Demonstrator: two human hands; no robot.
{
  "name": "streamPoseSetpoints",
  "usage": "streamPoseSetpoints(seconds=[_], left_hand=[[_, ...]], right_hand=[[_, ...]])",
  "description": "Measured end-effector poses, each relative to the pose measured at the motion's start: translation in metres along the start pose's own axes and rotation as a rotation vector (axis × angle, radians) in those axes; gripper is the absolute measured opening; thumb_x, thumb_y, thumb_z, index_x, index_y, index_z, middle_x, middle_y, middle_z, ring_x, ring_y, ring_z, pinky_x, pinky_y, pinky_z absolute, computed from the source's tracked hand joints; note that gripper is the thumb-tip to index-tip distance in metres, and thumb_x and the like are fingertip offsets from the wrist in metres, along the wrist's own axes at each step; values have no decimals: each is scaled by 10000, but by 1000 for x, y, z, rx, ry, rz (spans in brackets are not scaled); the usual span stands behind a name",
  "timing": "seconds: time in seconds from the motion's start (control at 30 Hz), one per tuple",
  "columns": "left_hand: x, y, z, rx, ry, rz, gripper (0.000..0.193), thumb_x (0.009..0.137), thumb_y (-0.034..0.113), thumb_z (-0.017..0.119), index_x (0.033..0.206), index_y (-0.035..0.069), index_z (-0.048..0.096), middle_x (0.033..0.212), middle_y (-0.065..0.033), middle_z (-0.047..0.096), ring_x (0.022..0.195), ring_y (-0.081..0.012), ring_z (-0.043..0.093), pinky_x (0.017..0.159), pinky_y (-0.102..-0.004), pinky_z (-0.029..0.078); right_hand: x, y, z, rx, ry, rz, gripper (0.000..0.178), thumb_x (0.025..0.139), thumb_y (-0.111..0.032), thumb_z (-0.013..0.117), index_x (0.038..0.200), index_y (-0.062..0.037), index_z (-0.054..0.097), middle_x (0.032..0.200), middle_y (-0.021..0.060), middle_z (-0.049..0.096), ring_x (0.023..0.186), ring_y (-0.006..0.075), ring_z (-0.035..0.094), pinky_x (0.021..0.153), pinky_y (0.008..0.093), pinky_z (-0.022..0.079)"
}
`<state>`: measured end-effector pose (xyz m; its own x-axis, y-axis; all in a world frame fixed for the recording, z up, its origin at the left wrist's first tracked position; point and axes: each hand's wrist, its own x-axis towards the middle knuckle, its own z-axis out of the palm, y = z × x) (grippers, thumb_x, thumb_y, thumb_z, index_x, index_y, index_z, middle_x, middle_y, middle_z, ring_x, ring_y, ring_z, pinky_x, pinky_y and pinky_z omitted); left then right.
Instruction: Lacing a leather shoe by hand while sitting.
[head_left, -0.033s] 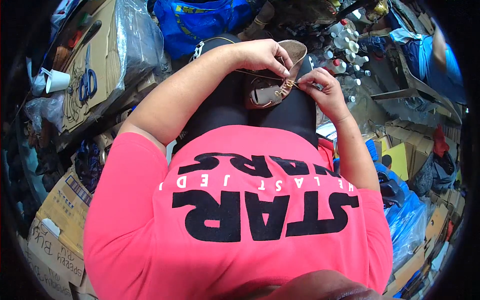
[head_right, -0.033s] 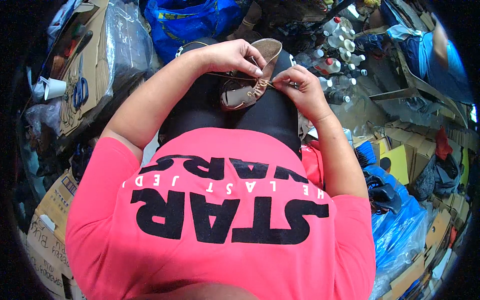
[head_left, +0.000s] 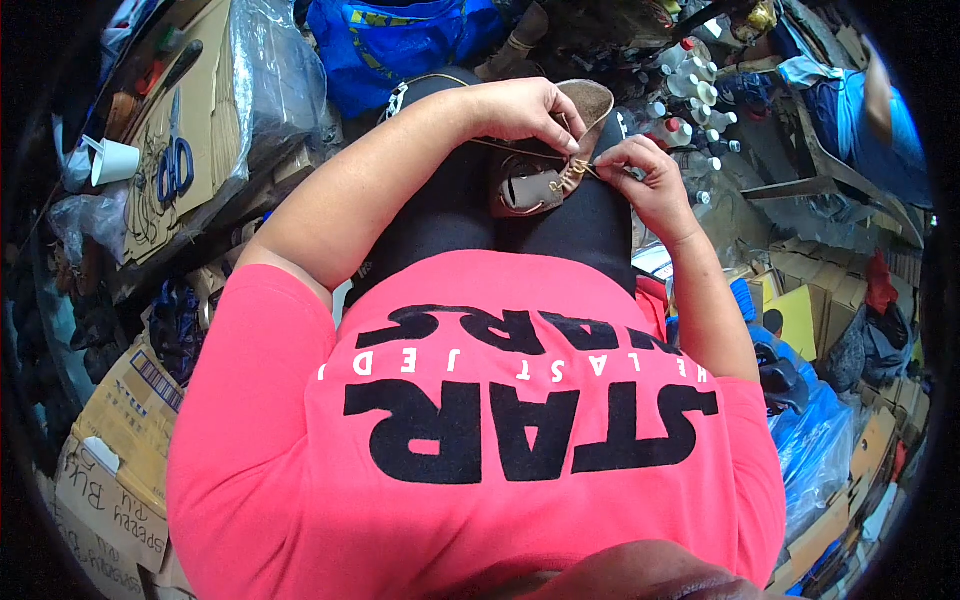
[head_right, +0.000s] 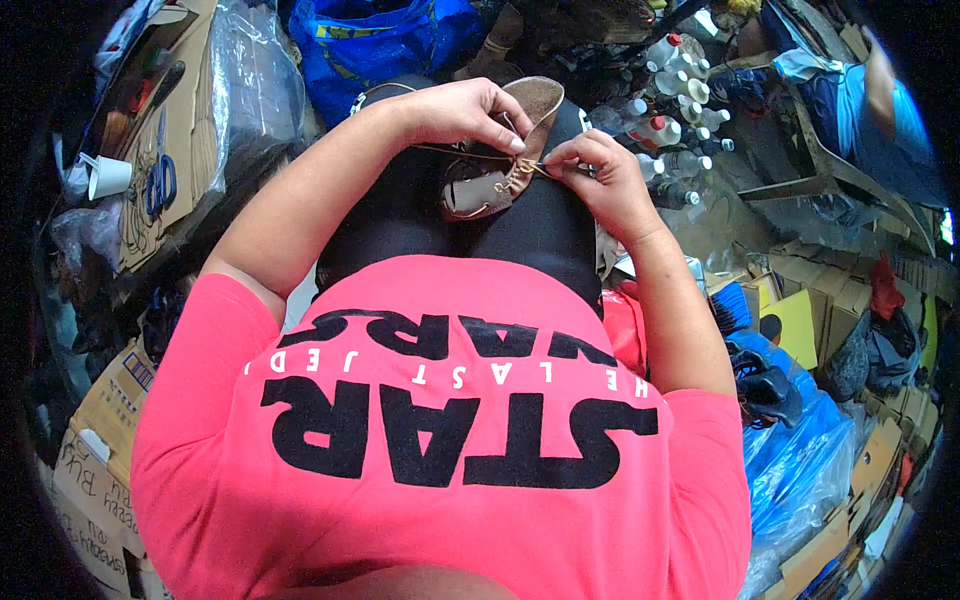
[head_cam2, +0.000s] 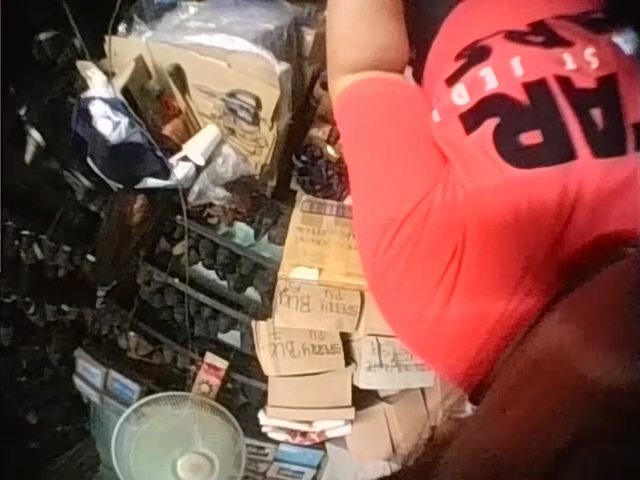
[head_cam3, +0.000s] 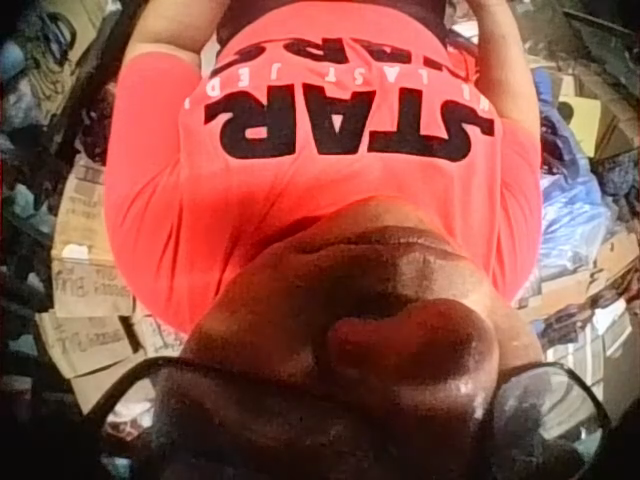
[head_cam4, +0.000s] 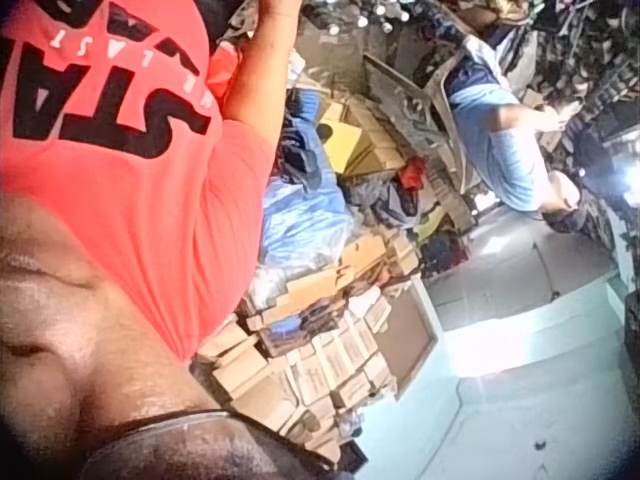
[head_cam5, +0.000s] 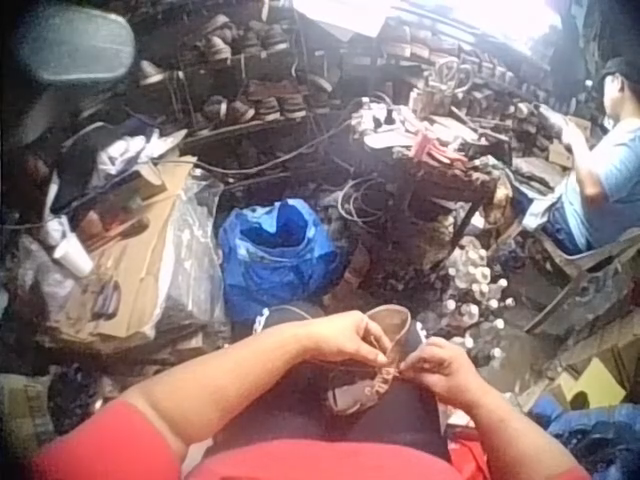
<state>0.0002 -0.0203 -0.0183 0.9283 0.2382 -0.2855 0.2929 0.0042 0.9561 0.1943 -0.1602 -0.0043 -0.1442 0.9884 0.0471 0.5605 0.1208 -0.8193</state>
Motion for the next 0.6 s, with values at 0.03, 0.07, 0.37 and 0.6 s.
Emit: streamPoseSetpoints(seconds=[0.03, 0.07, 0.37, 0.6], left_hand=[[0, 1, 0, 0, 0, 1, 281, 790, 182, 720, 1001, 2, 675, 869, -32, 675, 793, -97, 603, 758, -243, 475], [0, 2, 0, 21, 1, -9, 283, 794, 180, 717, 1009, 0, 674, 873, -32, 676, 793, -97, 603, 759, -247, 475], [-2, 5, -4, 147, -78, -40, 363, 834, 195, 676, 1147, 16, 633, 969, -31, 679, 862, -94, 595, 823, -256, 458], [-2, 6, -5, 199, -140, -36, 336, 879, 144, 602, 1198, 37, 607, 1014, -21, 673, 907, -84, 579, 869, -248, 438]], right_hand=[[0, 0, 1, -4, 1, 1, 98, 766, -6, 686, 852, -52, 679, 820, 38, 611, 788, 140, 593, 719, 260, 472], [0, 0, 2, -5, 1, 1, 98, 766, -6, 686, 852, -52, 679, 820, 38, 611, 788, 140, 593, 719, 260, 472], [-3, -8, 11, -63, 60, 0, 116, 768, -32, 701, 872, -82, 693, 795, 33, 593, 703, 140, 575, 637, 264, 463], [-5, -26, 8, -215, 17, -61, 183, 755, -36, 677, 917, -119, 694, 800, 85, 578, 713, 254, 605, 629, 329, 481]])
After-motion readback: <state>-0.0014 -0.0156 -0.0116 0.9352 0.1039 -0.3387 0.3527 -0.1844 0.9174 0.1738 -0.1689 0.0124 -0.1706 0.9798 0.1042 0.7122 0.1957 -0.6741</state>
